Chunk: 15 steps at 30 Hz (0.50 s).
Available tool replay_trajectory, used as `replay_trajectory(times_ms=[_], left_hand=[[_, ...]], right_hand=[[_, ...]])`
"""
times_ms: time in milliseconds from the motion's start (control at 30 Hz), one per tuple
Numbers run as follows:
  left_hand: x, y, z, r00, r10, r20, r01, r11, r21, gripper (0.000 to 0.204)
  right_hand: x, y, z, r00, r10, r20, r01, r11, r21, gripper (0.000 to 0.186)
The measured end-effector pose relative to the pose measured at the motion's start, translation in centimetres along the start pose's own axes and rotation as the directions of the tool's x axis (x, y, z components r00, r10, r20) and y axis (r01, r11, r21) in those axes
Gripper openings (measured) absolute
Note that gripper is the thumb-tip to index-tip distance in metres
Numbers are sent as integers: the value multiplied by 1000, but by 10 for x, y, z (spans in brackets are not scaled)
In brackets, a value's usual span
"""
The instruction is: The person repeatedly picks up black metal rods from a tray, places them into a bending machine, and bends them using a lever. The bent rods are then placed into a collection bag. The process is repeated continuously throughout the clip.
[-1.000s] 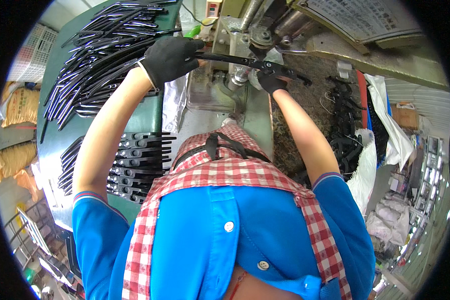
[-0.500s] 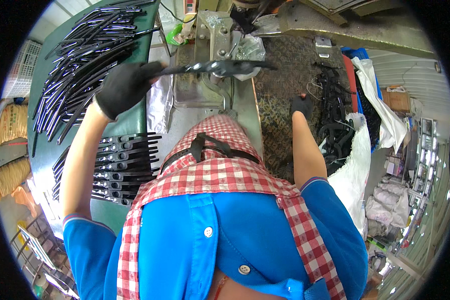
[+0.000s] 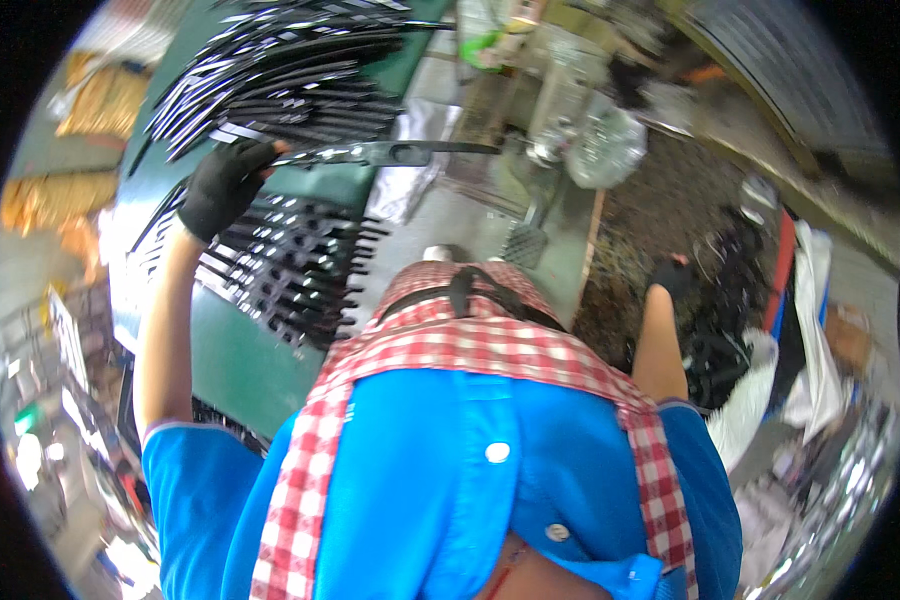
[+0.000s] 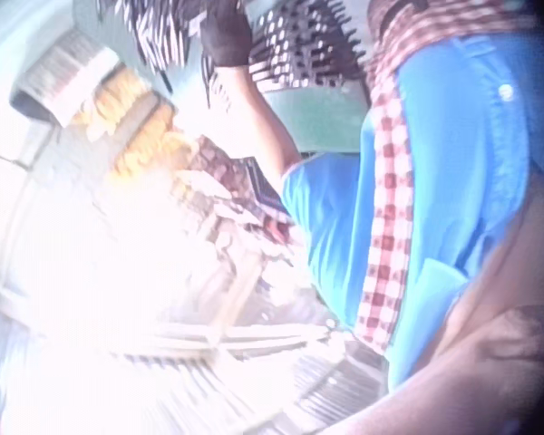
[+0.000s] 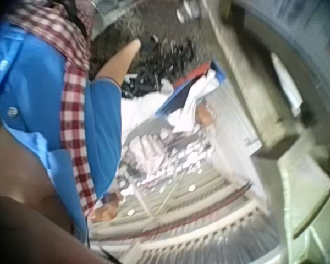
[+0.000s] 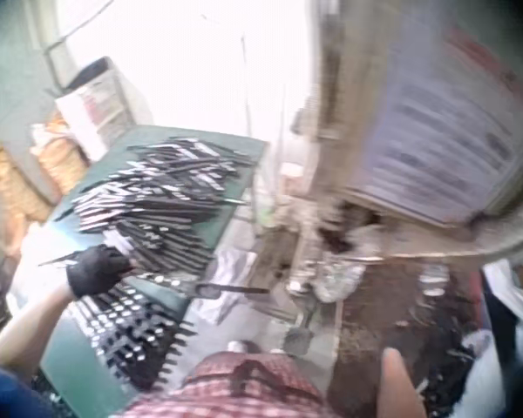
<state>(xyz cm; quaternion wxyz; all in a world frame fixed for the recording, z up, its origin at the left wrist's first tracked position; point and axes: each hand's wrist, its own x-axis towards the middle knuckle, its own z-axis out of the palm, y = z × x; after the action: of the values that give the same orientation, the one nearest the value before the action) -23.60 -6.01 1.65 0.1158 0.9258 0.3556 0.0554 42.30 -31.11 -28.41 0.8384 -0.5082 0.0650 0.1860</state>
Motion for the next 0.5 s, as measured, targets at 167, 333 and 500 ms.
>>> replay_trajectory(times_ms=[167, 333, 500], left_hand=[[-34, -24, -5, 989, -107, 103, 117, 989, -95, 25], [-101, -85, 50, 933, -244, 264, 245, 969, 28, 19], [-154, -116, 88, 816, -570, 92, 578, 805, -137, 24]], right_hand=[[-16, -29, 27, 985, 105, -134, -70, 967, 245, 28], [-33, -27, 70, 911, -130, 392, 358, 721, -594, 10], [-147, -49, 194, 755, 70, 652, 294, 853, -431, 8]])
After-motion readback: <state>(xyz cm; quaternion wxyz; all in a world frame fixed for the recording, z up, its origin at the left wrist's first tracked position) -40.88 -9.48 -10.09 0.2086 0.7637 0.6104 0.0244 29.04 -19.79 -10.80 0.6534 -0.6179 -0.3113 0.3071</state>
